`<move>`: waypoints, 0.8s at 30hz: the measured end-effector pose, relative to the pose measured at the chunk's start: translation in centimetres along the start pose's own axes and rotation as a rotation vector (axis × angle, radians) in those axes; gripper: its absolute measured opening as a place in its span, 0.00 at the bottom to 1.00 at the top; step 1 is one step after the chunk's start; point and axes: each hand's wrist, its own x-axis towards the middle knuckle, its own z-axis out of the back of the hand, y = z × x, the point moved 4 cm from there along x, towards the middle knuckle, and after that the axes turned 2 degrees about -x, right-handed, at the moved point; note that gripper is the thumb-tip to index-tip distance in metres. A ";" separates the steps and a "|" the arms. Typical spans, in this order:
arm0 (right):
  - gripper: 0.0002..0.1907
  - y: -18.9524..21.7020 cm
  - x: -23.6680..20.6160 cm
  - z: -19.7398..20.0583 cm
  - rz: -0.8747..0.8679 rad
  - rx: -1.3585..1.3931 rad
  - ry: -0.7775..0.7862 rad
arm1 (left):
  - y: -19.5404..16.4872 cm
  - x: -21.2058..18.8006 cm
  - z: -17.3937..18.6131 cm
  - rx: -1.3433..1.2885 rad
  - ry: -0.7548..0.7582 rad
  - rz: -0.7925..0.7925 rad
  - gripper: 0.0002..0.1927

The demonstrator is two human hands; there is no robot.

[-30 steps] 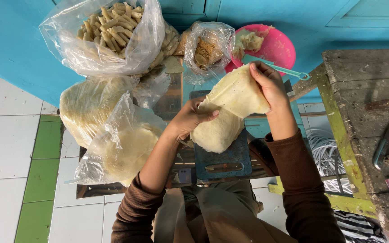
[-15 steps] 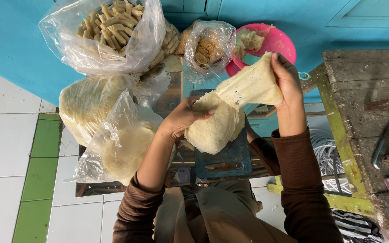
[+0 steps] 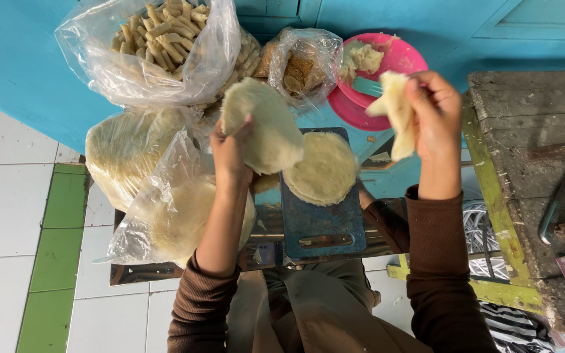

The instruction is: The person peels thin dough sheets apart from a stack of round dough discs, separating each delicate sheet by hand and setting the freed sheets on the table while working through the stack one disc at a time.

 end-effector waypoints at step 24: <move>0.09 -5.4 -1.6 -9.9 0.104 -1.005 0.558 | -0.7 -0.3 0.9 -0.215 -0.162 -0.152 0.15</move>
